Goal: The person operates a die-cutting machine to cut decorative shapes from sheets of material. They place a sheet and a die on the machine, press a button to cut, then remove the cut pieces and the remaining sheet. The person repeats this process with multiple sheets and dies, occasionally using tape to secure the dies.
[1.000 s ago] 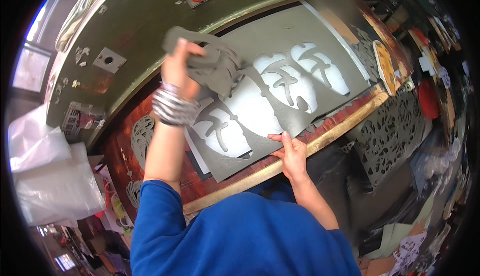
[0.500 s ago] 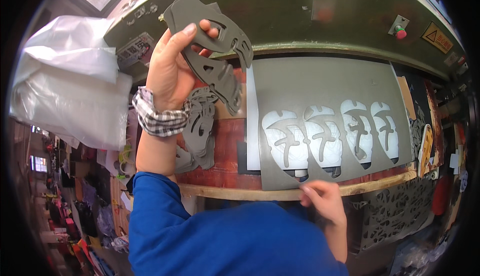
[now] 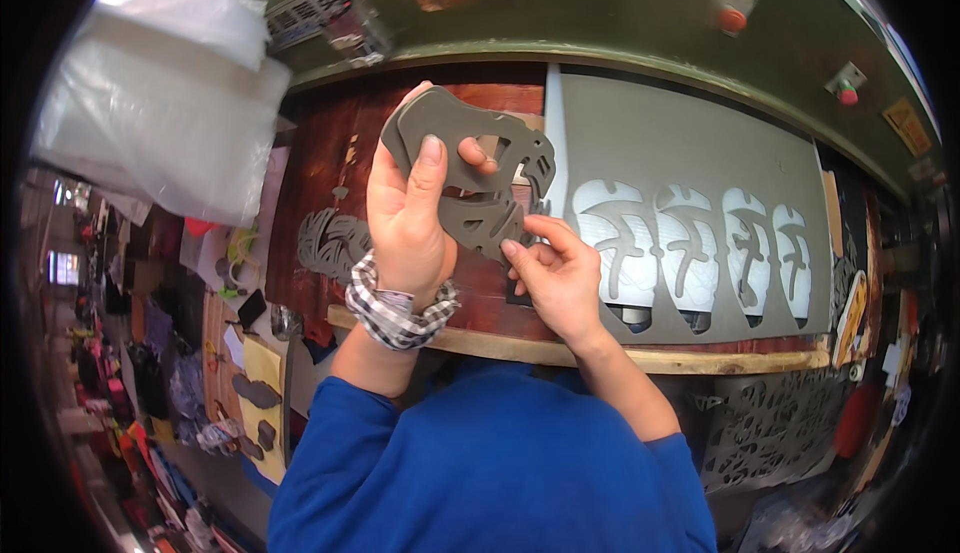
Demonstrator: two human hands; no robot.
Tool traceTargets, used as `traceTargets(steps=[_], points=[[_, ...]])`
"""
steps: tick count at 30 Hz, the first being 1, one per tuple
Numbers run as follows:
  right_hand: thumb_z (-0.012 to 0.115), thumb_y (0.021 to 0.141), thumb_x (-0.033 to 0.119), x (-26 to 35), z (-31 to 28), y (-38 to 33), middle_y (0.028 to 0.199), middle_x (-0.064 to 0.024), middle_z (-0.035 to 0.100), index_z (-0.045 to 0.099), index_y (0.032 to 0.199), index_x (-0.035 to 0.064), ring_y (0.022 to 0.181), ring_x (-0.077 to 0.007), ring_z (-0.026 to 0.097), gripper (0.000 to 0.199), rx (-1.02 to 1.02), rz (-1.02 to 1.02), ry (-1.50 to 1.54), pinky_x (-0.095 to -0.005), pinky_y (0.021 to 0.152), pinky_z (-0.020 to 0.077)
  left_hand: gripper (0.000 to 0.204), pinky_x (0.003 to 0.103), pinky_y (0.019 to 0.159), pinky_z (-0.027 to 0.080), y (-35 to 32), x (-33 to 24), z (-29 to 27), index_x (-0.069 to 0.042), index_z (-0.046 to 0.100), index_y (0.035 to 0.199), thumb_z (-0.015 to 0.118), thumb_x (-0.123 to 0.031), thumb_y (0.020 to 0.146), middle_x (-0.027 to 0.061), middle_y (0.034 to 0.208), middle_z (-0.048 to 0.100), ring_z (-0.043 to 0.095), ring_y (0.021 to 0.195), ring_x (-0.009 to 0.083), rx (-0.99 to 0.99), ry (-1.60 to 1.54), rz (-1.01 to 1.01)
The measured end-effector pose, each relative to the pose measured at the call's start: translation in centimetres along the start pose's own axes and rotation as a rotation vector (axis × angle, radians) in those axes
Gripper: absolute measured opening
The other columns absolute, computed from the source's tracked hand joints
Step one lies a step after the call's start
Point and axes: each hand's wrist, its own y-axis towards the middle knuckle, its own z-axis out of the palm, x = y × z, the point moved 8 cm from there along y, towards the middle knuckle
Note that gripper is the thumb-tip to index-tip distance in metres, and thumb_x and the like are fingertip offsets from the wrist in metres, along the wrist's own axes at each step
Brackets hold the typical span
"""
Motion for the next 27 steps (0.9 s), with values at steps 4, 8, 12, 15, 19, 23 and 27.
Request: traceTargets(steps=[4, 8, 12, 15, 19, 23, 27], points=[[0.072, 0.083, -0.001, -0.2, 1.2, -0.5, 0.116, -0.0112, 0.053, 0.059, 0.095, -0.0072, 0.063, -0.0049, 0.057, 0.019, -0.074, -0.217, -0.048, -0.0188, 0.05, 0.0465, 0.039, 0.032, 0.083, 0.053, -1.4, -0.9, -3.0, -0.003, 0.041, 0.136, 0.05, -0.016, 0.1, 0.0074, 0.096, 0.061, 0.06, 0.086, 0.0142, -0.183, 0.13, 0.118], [0.075, 0.079, 0.0, -0.1, 2.2, -0.7, 0.082, -0.0077, 0.06, 0.058, 0.091, -0.0026, 0.055, -0.0055, 0.055, 0.021, -0.113, -0.302, -0.343, -0.0223, 0.048, 0.0437, 0.04, 0.031, 0.084, 0.052, -2.7, -1.9, -4.5, 0.001, 0.035, 0.138, 0.045, -0.012, 0.101, 0.0075, 0.098, 0.059, 0.059, 0.088, 0.0131, -0.229, 0.211, 0.253], [0.071, 0.081, -0.002, 0.8, 3.8, -1.1, 0.068, -0.0009, 0.06, 0.061, 0.092, -0.0014, 0.056, -0.0033, 0.053, 0.015, -0.102, -0.415, -0.514, -0.0182, 0.05, 0.0419, 0.04, 0.032, 0.085, 0.051, -3.6, -3.4, -5.9, 0.002, 0.034, 0.139, 0.043, -0.012, 0.102, 0.0072, 0.098, 0.059, 0.058, 0.088, 0.013, -0.25, 0.399, 0.359], [0.071, 0.079, 0.0, -0.5, 4.8, -0.6, 0.064, -0.0005, 0.055, 0.062, 0.094, -0.0017, 0.055, -0.003, 0.05, 0.018, -0.01, -0.238, -0.301, -0.0192, 0.049, 0.0385, 0.039, 0.033, 0.085, 0.05, -4.0, -4.0, -7.7, 0.002, 0.035, 0.138, 0.042, -0.014, 0.103, 0.0072, 0.097, 0.058, 0.058, 0.088, 0.0135, -0.291, 0.391, 0.319], [0.067, 0.078, -0.001, -1.2, 6.5, -0.4, 0.064, 0.0043, 0.05, 0.062, 0.113, -0.0016, 0.057, -0.0005, 0.045, 0.035, 0.115, -0.112, -0.1, -0.0171, 0.051, 0.0354, 0.039, 0.033, 0.085, 0.05, -4.4, -4.4, -10.0, 0.002, 0.036, 0.138, 0.04, -0.016, 0.104, 0.0078, 0.097, 0.059, 0.058, 0.088, 0.0146, -0.367, 0.248, 0.258], [0.065, 0.076, -0.001, 0.8, 7.5, -0.6, 0.062, 0.0013, 0.051, 0.054, 0.131, 0.0007, 0.052, -0.0038, 0.044, 0.056, 0.104, -0.299, -0.406, -0.0194, 0.049, 0.0379, 0.038, 0.033, 0.085, 0.05, -5.1, -5.2, -11.2, 0.003, 0.036, 0.136, 0.04, -0.015, 0.104, 0.0082, 0.097, 0.059, 0.059, 0.089, 0.0149, -0.408, 0.388, 0.317], [0.061, 0.079, -0.003, 2.0, 9.3, -1.5, 0.067, -0.0025, 0.06, 0.056, 0.125, 0.0024, 0.05, -0.0062, 0.051, 0.047, 0.183, -0.443, -0.414, -0.0217, 0.048, 0.0418, 0.038, 0.033, 0.085, 0.049, -5.6, -6.2, -12.6, 0.004, 0.035, 0.136, 0.04, -0.015, 0.104, 0.0083, 0.098, 0.059, 0.059, 0.089, 0.0153, -0.447, 0.495, 0.369]])
